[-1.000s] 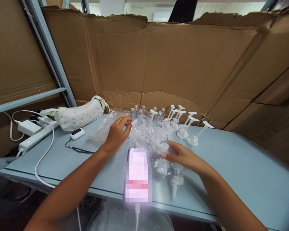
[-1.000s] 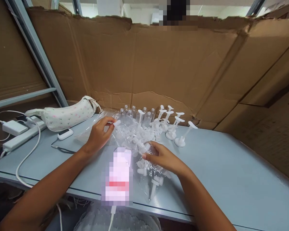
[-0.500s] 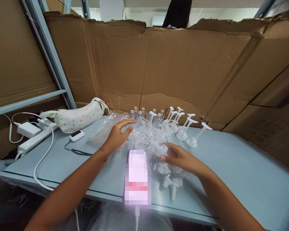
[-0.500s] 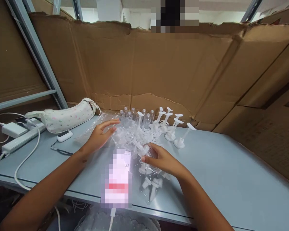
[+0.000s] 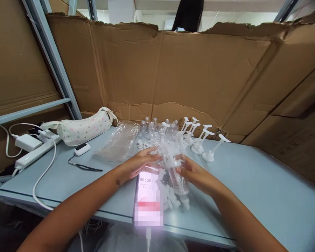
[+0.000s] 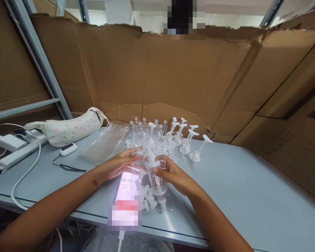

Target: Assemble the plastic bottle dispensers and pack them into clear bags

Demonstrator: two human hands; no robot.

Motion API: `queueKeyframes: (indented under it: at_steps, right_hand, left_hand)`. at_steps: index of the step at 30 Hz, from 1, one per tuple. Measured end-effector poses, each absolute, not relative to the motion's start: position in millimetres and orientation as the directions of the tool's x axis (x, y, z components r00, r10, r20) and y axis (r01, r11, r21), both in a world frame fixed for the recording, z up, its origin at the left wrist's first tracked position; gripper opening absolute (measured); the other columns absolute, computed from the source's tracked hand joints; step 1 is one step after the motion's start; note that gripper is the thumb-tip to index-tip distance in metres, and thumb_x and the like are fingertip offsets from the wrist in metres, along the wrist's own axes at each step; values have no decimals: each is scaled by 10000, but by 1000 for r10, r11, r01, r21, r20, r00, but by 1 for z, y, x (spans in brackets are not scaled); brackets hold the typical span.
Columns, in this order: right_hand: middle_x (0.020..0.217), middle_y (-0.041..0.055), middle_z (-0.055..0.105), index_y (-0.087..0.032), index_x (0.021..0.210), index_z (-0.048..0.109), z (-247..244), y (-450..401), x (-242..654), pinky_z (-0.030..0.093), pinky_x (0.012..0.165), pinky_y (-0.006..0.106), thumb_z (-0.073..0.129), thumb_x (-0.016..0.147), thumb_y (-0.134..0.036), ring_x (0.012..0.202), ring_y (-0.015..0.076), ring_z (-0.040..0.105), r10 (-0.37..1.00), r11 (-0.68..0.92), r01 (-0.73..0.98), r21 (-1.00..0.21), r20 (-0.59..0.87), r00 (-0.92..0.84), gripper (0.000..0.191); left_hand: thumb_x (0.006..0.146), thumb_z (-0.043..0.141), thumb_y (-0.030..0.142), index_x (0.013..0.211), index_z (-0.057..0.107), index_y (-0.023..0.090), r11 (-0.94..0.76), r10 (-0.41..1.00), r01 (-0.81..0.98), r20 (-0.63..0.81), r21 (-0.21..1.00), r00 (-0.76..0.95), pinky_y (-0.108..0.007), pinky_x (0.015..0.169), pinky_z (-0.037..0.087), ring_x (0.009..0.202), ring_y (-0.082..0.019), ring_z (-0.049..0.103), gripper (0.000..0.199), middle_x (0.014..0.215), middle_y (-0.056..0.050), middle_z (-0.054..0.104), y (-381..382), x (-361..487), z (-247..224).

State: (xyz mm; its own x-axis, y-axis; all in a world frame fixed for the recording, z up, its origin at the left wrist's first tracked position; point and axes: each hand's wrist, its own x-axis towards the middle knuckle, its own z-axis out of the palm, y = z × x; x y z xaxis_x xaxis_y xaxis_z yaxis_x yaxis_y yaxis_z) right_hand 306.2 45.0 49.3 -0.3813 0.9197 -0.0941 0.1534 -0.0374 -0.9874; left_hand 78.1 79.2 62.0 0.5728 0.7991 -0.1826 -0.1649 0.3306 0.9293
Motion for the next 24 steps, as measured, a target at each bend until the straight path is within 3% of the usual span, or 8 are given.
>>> queueKeyframes:
  at_steps: [3,6,12,18,21,24]
  right_hand:
    - [1193,95,605,-251,1185,498,50,43,307,479,887,380,683,783,-557,1078,245,597,904,26,130,-991,-33,-427,538]
    - [1197,99,621,-270,1260,473,51,43,309,457,946,433,639,810,-583,1108,264,597,909,40,138,-990,-21,-417,573]
    - [1118,71,669,-267,1198,546,47,48,306,471,922,396,678,789,-556,1039,237,633,948,95,97,-991,60,-312,519]
    - [904,39,691,-266,1156,563,43,50,299,515,772,349,667,784,-587,845,199,670,956,-32,-12,-999,-27,-291,503]
    - [879,36,683,-252,1115,594,44,48,297,521,755,346,667,785,-581,810,190,671,939,-47,23,-999,-52,-340,472]
    - [861,30,672,-239,1125,611,44,45,295,520,764,344,663,799,-561,811,180,668,914,-53,63,-997,-74,-400,460]
  left_hand:
    - [834,671,304,1446,369,184,307,779,-142,-163,941,605,-381,779,541,866,-233,709,693,1347,-213,555,77,78,64]
    - [840,655,293,1438,386,209,280,755,-135,-132,950,642,-358,724,542,843,-230,710,661,1275,-193,601,73,77,67]
    - [825,637,248,1433,388,236,229,736,-133,-82,964,672,-351,670,538,789,-215,701,657,1202,-162,621,71,79,64]
    - [787,650,250,1375,439,223,176,735,-97,-65,980,675,-365,682,532,731,-229,707,626,1036,-118,670,73,75,64]
    - [858,579,396,1324,478,193,133,817,-122,-38,984,576,-363,672,526,696,-221,697,519,950,-117,684,72,75,66]
    - [861,569,361,1307,491,180,83,888,-151,-5,985,459,-332,657,515,648,-184,678,487,911,-99,696,74,76,66]
